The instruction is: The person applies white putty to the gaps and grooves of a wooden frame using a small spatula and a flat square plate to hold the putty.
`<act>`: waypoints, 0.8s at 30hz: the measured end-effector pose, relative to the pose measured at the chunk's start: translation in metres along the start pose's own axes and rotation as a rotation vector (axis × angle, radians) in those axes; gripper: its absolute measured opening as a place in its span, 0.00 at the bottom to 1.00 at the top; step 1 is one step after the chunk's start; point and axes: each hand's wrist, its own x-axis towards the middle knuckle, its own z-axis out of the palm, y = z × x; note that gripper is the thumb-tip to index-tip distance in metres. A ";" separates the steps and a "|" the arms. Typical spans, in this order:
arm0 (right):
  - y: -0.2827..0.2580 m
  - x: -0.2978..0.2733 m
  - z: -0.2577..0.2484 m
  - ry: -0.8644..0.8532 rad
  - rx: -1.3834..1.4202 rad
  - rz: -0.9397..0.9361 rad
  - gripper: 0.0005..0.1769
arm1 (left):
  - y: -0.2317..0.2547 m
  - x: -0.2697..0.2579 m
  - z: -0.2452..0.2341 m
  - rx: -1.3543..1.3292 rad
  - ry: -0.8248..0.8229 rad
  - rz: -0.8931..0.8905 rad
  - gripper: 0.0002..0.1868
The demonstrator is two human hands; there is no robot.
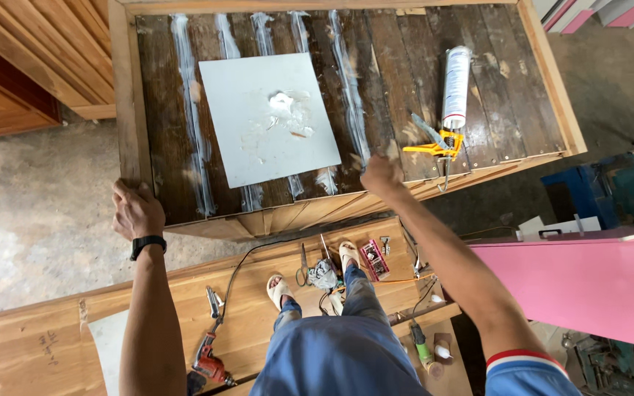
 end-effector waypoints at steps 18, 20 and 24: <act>-0.008 -0.033 0.055 -0.126 0.033 -0.105 0.17 | -0.001 -0.002 -0.002 0.039 0.046 0.056 0.20; 0.018 -0.036 0.026 -0.040 0.002 -0.140 0.17 | -0.001 -0.002 -0.001 0.040 0.037 0.038 0.20; 0.061 -0.031 -0.018 0.170 0.050 -0.310 0.23 | 0.001 -0.004 -0.003 0.035 0.041 0.043 0.21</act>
